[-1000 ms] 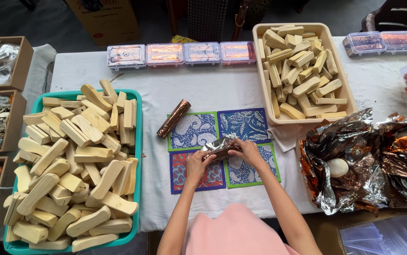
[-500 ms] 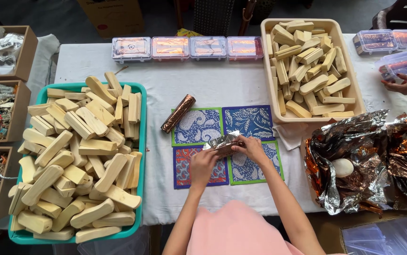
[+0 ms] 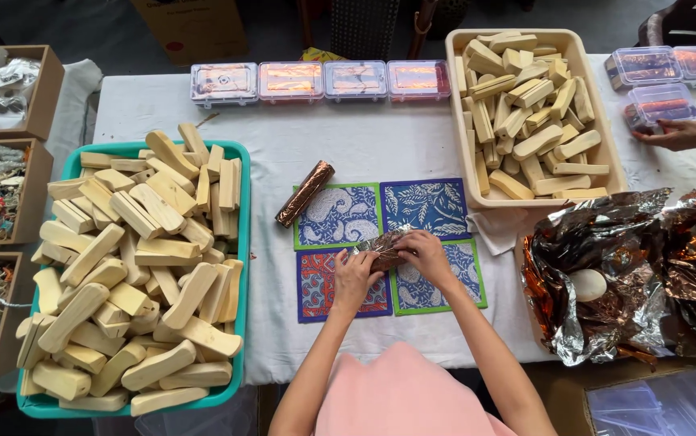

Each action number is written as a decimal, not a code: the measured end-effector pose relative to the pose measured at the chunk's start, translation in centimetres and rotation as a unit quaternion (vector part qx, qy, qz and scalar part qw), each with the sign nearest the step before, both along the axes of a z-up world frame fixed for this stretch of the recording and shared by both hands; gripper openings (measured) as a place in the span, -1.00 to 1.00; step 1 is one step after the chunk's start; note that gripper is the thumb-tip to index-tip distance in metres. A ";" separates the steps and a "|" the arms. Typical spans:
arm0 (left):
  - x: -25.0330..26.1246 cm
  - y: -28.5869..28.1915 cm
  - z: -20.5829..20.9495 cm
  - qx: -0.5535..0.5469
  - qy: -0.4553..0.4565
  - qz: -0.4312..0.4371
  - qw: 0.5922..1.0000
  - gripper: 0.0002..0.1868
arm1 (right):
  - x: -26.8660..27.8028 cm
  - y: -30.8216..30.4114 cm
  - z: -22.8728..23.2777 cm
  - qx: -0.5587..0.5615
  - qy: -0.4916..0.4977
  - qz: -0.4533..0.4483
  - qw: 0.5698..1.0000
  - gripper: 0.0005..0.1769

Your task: The person wraps wooden blocks with metallic foil, places them into small plastic containers, and wipes the containers with a white cloth. The person repeats this process for multiple blocks, arranging the finished containers in a row on the table.

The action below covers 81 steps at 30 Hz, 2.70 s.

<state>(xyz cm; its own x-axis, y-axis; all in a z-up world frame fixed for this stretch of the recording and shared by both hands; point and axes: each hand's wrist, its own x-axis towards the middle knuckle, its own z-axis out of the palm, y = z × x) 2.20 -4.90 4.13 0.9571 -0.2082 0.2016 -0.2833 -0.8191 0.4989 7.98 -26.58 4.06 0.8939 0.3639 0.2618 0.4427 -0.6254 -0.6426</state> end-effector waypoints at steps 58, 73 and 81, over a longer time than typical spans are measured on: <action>-0.8 -0.1 -3.1 -0.208 0.182 0.179 0.944 -0.46 | -3.7 1.7 -11.1 0.400 0.249 -0.155 0.868 -0.01; -3.4 -1.0 -6.7 -0.593 0.364 0.072 0.714 -0.61 | -6.1 2.2 -7.9 0.584 0.443 -0.130 0.668 -0.64; -3.6 3.0 5.0 0.007 -0.137 -0.033 0.990 -0.36 | -6.0 -0.9 -7.7 0.471 0.610 -0.058 0.635 -0.67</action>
